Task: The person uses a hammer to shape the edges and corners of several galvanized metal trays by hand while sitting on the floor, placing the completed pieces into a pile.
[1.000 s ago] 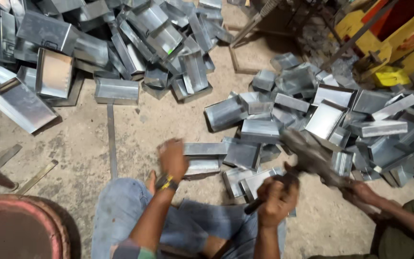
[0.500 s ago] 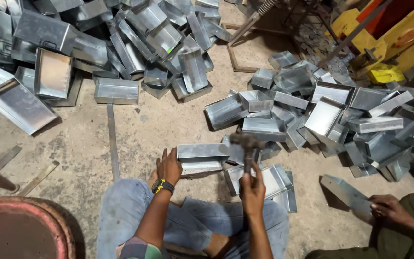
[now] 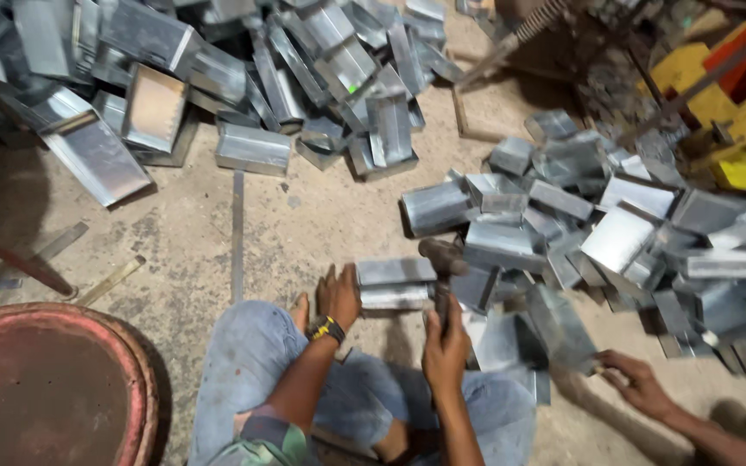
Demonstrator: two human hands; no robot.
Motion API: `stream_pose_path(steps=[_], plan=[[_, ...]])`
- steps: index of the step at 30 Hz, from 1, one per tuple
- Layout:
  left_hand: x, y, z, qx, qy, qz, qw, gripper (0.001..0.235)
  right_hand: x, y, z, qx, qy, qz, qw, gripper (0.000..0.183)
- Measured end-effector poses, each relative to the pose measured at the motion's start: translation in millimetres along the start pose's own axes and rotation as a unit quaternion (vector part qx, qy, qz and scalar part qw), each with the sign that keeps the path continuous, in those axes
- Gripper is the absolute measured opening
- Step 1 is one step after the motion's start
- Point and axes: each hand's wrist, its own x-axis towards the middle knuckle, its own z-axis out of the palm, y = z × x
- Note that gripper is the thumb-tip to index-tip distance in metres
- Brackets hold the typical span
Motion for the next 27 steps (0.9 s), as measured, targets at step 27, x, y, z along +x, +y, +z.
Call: stream_pose_path(steps=[27], plan=[[31, 85, -115, 0.066, 0.076, 0.195, 0.976, 0.02, 7, -72, -88, 0.246, 0.079, 0.052, 0.965, 0.054]])
